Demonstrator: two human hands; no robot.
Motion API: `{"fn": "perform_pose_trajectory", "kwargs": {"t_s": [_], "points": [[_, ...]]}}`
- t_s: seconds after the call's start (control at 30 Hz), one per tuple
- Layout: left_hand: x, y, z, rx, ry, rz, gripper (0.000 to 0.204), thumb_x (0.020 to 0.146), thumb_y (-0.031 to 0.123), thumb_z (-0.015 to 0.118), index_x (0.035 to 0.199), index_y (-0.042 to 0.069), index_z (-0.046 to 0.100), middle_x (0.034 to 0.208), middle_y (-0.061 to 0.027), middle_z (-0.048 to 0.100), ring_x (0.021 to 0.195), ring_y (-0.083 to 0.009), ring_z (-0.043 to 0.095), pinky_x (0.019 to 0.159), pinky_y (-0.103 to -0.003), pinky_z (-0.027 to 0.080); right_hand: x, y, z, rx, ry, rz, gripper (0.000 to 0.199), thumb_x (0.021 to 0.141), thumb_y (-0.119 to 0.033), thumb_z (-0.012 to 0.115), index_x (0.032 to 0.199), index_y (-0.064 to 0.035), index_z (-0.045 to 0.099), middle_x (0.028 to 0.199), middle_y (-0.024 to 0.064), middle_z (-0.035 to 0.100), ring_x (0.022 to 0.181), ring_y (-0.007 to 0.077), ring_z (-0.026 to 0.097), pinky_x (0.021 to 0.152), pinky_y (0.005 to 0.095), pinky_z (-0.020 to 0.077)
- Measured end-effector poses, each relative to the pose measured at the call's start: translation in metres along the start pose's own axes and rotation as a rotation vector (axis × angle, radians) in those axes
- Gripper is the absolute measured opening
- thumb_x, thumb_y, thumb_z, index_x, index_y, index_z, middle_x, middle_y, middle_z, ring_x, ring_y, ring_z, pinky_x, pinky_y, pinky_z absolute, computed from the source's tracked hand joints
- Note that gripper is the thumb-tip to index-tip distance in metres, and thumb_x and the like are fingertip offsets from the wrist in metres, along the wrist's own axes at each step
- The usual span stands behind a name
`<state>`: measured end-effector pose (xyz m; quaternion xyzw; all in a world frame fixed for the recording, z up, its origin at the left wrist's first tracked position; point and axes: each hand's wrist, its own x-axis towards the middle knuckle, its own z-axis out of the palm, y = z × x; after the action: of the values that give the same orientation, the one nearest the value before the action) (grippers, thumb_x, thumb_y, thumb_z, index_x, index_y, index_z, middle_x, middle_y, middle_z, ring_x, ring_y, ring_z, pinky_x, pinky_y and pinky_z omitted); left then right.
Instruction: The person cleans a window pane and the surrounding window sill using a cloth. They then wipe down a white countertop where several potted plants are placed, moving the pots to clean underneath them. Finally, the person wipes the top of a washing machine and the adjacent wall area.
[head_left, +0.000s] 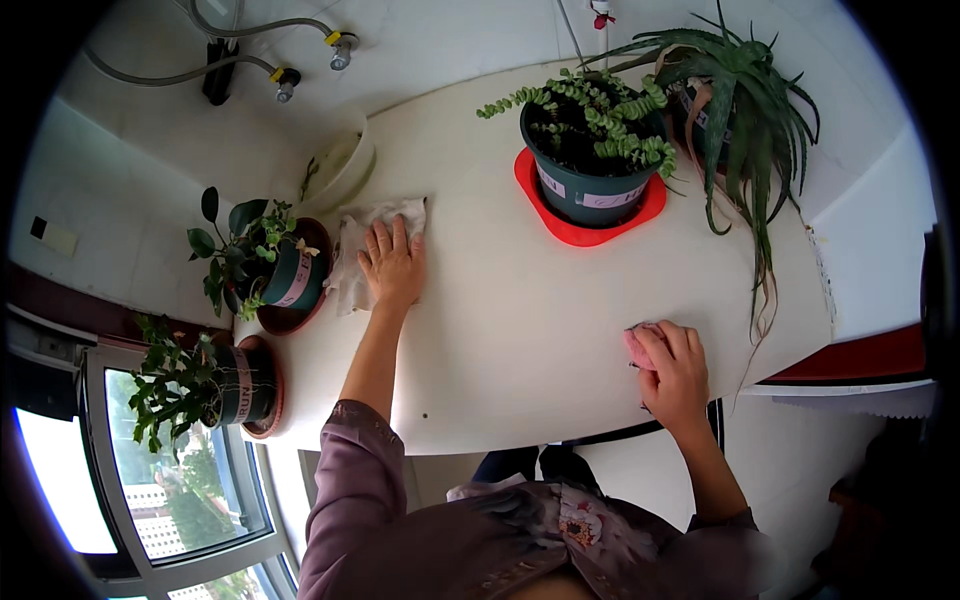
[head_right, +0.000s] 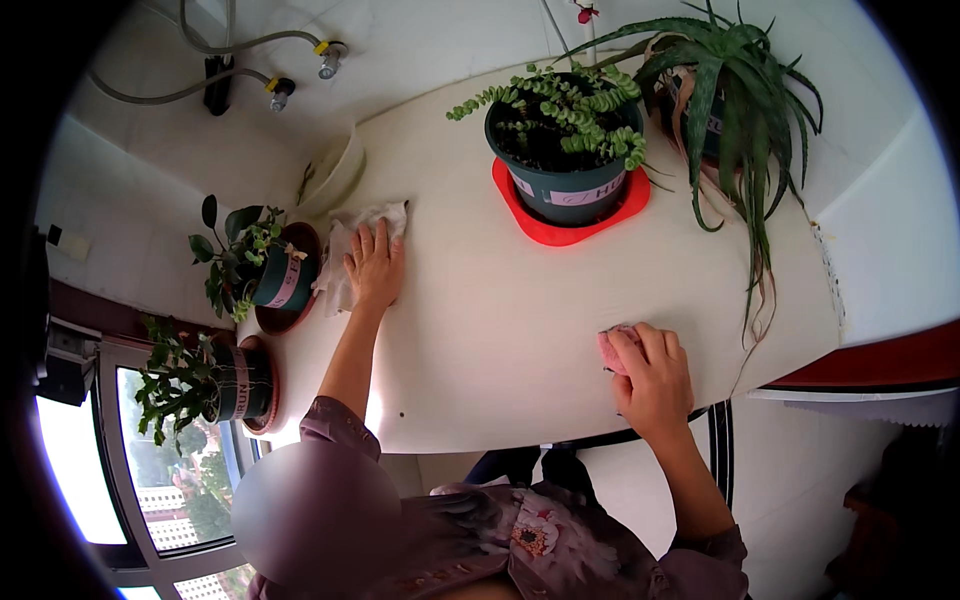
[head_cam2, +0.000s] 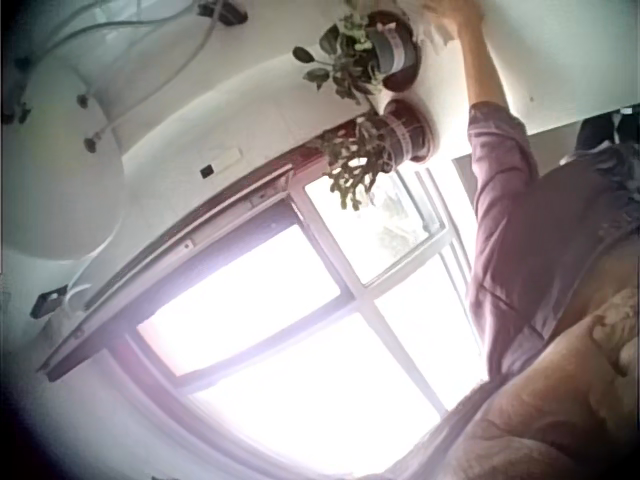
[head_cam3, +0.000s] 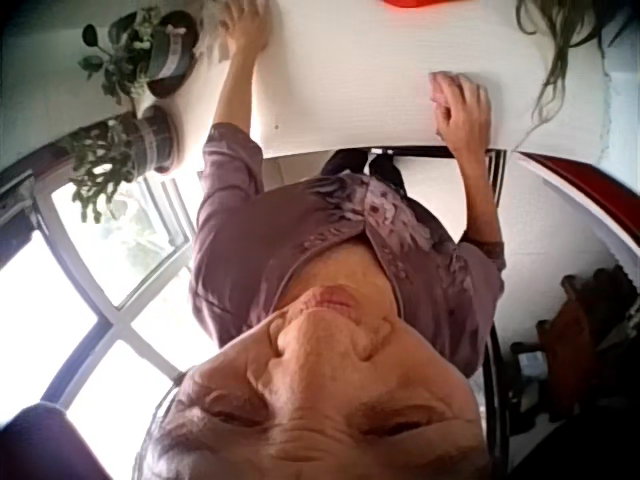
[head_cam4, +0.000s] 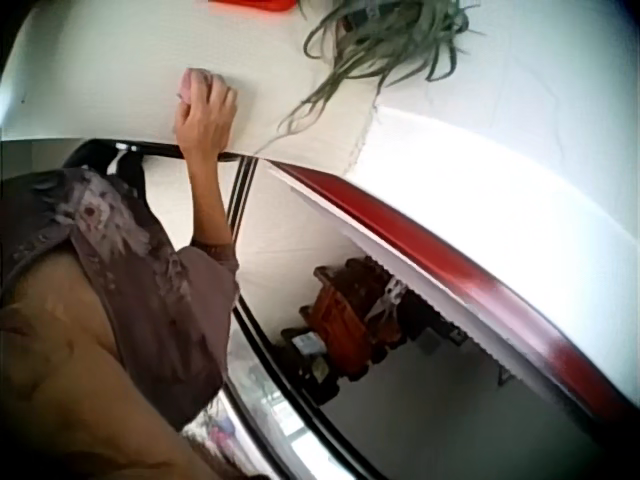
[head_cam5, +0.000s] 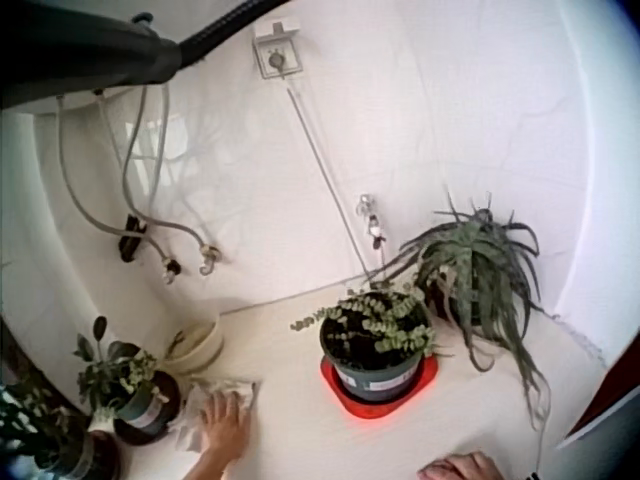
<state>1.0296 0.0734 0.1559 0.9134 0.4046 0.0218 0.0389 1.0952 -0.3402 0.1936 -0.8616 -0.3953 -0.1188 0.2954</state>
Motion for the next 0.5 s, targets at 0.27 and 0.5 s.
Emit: {"fn": "perform_pose_trajectory", "kwargs": {"t_s": [0.27,0.5], "points": [[0.092,0.045,0.013,0.003,0.061,0.196,0.06,0.099,0.048,0.025,0.15,0.017,0.025,0.156,-0.015,0.017,0.145,-0.0317,0.013,0.116,-0.052,0.008,0.014,-0.007,0.003,-0.018,0.053,0.048,0.043,0.06,0.002,0.059,0.101,-0.0077,0.066,0.103,0.0092,0.06,0.085,0.0297,0.054,0.073,0.0375,0.0468],[0.2,0.077,0.022,0.038,0.078,0.177,0.058,0.098,0.048,0.027,0.149,0.019,0.028,0.155,-0.0148,0.021,0.144,-0.0312,0.015,0.114,-0.052,0.012,0.02,-0.004,-0.001,-0.008,0.064,0.113,0.038,0.06,0.001,0.063,0.098,-0.007,0.066,0.099,0.0092,0.061,0.081,0.0292,0.055,0.07,0.0368,0.0469]]}}
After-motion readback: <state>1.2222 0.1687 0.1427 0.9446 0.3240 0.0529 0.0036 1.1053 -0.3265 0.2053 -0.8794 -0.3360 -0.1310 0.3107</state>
